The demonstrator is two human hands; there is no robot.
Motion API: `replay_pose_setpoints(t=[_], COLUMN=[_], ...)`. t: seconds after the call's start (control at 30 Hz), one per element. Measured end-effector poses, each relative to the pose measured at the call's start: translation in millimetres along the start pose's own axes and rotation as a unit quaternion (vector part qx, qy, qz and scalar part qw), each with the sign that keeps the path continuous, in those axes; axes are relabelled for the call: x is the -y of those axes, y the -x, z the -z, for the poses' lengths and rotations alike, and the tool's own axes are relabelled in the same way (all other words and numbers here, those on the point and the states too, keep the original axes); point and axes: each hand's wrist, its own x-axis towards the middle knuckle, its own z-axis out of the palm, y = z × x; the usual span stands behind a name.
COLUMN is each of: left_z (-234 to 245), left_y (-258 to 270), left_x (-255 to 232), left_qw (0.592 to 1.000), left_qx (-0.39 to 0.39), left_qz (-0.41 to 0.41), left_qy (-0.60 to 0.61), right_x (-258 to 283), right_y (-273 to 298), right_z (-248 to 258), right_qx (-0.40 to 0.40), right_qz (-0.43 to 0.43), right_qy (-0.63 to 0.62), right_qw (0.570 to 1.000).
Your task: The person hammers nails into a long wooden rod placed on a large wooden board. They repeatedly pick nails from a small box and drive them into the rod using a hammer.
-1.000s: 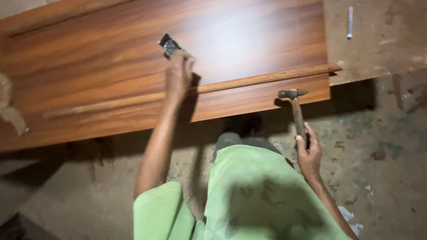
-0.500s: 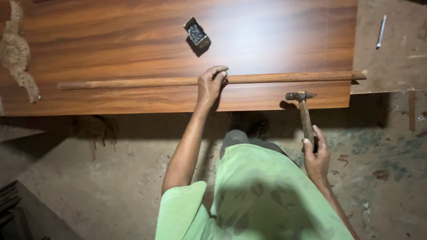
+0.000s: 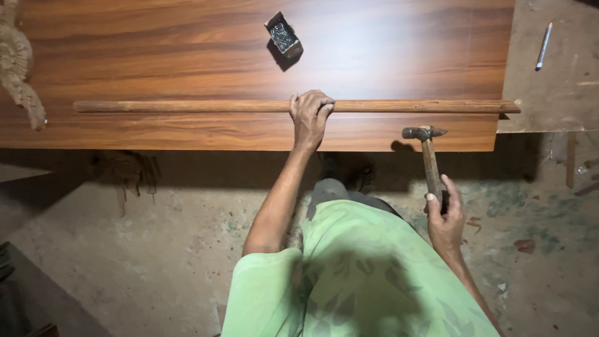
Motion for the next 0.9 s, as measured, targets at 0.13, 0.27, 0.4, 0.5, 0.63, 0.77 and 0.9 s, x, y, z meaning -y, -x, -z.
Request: replay_pose_setpoints(t=[0.13, 0.27, 0.4, 0.5, 0.63, 0.77, 0.9], left_z=[1.0, 0.0, -0.7, -1.1, -4.1, -6.6, -8.8], left_y=[-0.8, -0.5, -0.1, 0.6, 0.7, 1.1, 3.5], left_x=[-0.3, -1.8, -3.1, -3.6, -2.0, 2.2, 3.7], left_qw=[1.0, 1.0, 0.998, 0.997, 0.993, 0.992, 0.99], left_qx=[-0.002, -0.008, -0.013, -0.007, 0.001, 0.004, 0.002], left_qz=[-0.018, -0.02, -0.03, -0.043, -0.055, -0.051, -0.056], left_qy=[-0.006, -0.023, -0.045, -0.067, -0.104, -0.114, -0.126], right_x=[2.7, 11.6, 28.9, 40.8, 51.4, 63.3, 79.5], right_y=[-3.2, -5.0, -8.5, -18.3, -41.5, -68.8, -82.6], right_z=[-3.1, -4.8, -7.3, -10.8, -23.4, -50.2, -66.6], right_qx=[0.005, 0.016, 0.022, 0.043, 0.048, 0.065, 0.104], right_qz=[0.02, 0.019, 0.052, 0.073, 0.248, 0.323, 0.282], right_qy=[-0.001, 0.003, 0.028, 0.095, 0.16, 0.208, 0.334], right_qw=[1.0, 1.0, 0.998, 0.992, 0.954, 0.921, 0.893])
